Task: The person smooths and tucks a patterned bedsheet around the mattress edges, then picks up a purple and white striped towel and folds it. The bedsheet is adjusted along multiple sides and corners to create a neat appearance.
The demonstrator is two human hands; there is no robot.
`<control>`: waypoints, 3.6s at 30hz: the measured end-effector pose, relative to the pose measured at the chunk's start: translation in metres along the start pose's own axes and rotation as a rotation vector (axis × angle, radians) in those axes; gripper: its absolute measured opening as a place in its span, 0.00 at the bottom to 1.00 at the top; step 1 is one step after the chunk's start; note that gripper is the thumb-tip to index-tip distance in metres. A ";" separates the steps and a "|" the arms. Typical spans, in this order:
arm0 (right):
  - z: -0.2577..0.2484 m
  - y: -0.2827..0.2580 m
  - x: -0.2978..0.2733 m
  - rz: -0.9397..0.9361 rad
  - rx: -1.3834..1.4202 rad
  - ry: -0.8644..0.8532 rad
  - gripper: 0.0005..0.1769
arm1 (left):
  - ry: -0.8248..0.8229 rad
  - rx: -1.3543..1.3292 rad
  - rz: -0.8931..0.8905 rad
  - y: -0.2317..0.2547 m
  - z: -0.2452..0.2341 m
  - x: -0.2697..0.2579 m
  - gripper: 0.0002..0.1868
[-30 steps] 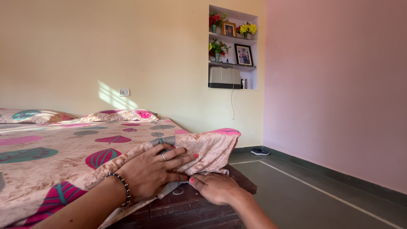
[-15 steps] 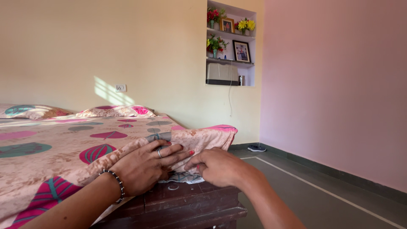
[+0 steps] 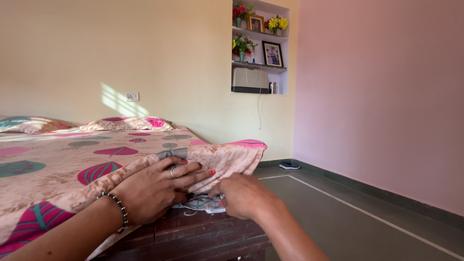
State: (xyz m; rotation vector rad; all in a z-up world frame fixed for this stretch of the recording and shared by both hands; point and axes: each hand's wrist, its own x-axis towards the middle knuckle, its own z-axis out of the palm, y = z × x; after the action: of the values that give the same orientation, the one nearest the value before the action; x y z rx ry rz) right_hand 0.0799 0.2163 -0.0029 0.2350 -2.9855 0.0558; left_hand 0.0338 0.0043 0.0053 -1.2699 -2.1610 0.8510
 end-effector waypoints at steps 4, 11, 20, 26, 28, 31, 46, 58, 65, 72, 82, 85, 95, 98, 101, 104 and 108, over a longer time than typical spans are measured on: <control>-0.022 -0.006 -0.022 -0.081 0.018 0.128 0.24 | 0.043 0.021 0.004 0.000 0.000 0.000 0.20; 0.016 0.003 0.015 0.040 0.249 -0.128 0.26 | 0.165 0.085 0.054 -0.003 0.019 0.002 0.28; 0.038 0.013 0.031 -0.019 0.184 0.174 0.18 | 0.152 0.179 0.077 -0.004 0.031 0.004 0.32; 0.019 -0.013 0.000 -0.086 -0.245 0.416 0.14 | 0.100 0.191 0.044 0.000 0.021 0.005 0.36; 0.014 -0.012 -0.003 -0.097 -0.197 0.293 0.16 | 0.080 0.188 0.028 0.001 0.016 0.005 0.36; 0.017 -0.004 -0.001 -0.111 -0.003 0.131 0.24 | -0.041 0.145 -0.021 0.008 0.010 0.005 0.32; 0.008 -0.024 -0.004 -0.098 0.117 0.085 0.23 | 0.015 0.189 0.018 0.005 0.027 0.005 0.30; 0.065 0.000 0.055 -0.233 0.244 -0.091 0.35 | 0.270 -0.060 0.090 0.023 0.024 -0.026 0.29; 0.062 -0.018 0.039 -0.078 0.224 -0.065 0.39 | -0.052 -0.490 -0.236 0.031 -0.019 -0.094 0.23; 0.039 -0.057 -0.002 -0.037 0.002 -0.058 0.37 | -0.209 -0.622 -0.458 0.031 -0.035 -0.155 0.17; 0.009 -0.122 -0.016 -0.341 -0.002 -0.213 0.33 | -0.152 -0.733 -0.510 0.028 -0.027 -0.228 0.25; 0.011 -0.141 -0.008 -0.394 0.008 -0.190 0.32 | -0.142 -0.720 -0.507 0.026 -0.029 -0.250 0.26; 0.013 -0.163 0.015 -0.354 0.078 -0.234 0.33 | -0.050 -0.733 -0.600 0.030 0.033 -0.277 0.28; 0.015 -0.158 0.008 -0.349 0.086 -0.232 0.32 | 0.016 -0.776 -0.644 0.024 0.053 -0.275 0.29; 0.016 -0.155 0.010 -0.376 0.136 -0.155 0.33 | 0.151 -0.783 -0.640 0.020 0.066 -0.274 0.29; 0.009 -0.154 0.024 -0.388 0.178 -0.071 0.34 | 0.294 -0.682 -0.608 0.015 0.071 -0.271 0.30; -0.007 -0.152 0.041 -0.366 0.287 -0.007 0.34 | 0.120 -0.585 -0.721 0.006 0.076 -0.262 0.32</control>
State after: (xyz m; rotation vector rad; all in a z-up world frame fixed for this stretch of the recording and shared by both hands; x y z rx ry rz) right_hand 0.0651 0.0605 0.0144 0.8082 -2.8782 0.4414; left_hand 0.1027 -0.2464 -0.0771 -0.6213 -2.5754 -0.1555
